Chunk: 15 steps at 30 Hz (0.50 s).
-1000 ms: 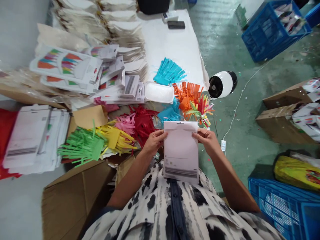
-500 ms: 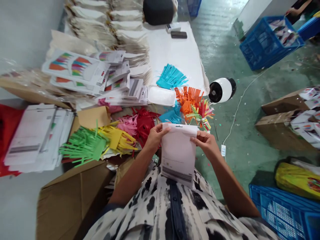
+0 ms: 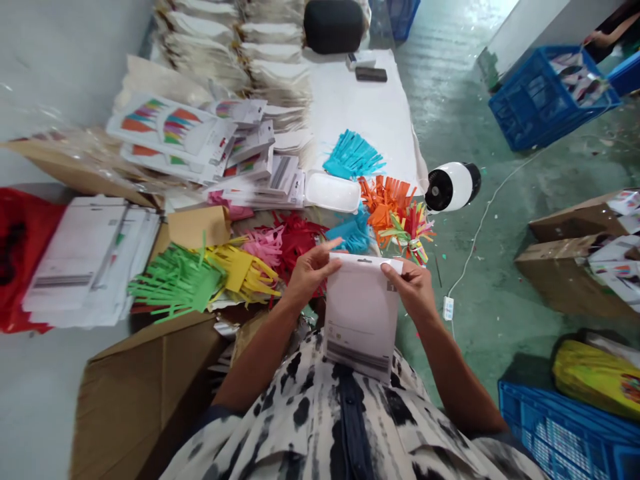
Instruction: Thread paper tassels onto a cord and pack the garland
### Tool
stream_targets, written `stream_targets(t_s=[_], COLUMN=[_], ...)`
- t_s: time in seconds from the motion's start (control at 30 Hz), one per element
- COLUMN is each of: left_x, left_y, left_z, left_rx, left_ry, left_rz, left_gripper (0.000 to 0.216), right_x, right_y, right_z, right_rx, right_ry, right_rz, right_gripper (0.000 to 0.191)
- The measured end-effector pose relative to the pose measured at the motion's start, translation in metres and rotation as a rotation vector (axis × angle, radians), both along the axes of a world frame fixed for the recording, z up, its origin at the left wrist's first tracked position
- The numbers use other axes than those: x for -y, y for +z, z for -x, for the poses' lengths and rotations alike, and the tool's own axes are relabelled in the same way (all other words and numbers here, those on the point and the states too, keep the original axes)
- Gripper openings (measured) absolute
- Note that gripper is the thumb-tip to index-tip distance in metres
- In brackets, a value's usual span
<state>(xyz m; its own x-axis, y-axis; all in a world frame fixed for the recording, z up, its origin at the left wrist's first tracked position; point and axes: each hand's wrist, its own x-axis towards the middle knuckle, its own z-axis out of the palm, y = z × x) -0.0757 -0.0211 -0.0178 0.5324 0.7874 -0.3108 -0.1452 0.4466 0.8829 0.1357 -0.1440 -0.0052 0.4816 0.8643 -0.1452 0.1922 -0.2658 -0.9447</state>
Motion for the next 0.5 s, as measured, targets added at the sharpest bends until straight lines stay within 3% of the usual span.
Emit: stream_targets(t_s=[0.1,0.23,0.33,0.5], left_x=[-0.020,-0.034,-0.034,-0.035], left_y=[0.024,0.048,0.050,0.042], left_z=[0.003,0.001,0.001,-0.004], left_rx=[-0.094,-0.152,-0.127,-0.131], left_ry=[-0.009,-0.294,-0.419,-0.419], left_rz=[-0.286,-0.460,-0.545,-0.737], left_gripper=[0.050,0.011,0.010,0.020], right_x=[-0.008,-0.014,-0.014,-0.021], right_y=[0.008,0.021,0.025,0.018], right_z=[0.011,0.034,0.043,0.032], right_rx=[0.038,0.101,0.099,-0.105], right_ry=[0.040,0.126,0.131,0.166], right_rz=[-0.011,-0.030,-0.058,0.001], right_gripper=[0.036,0.033,0.034,0.040])
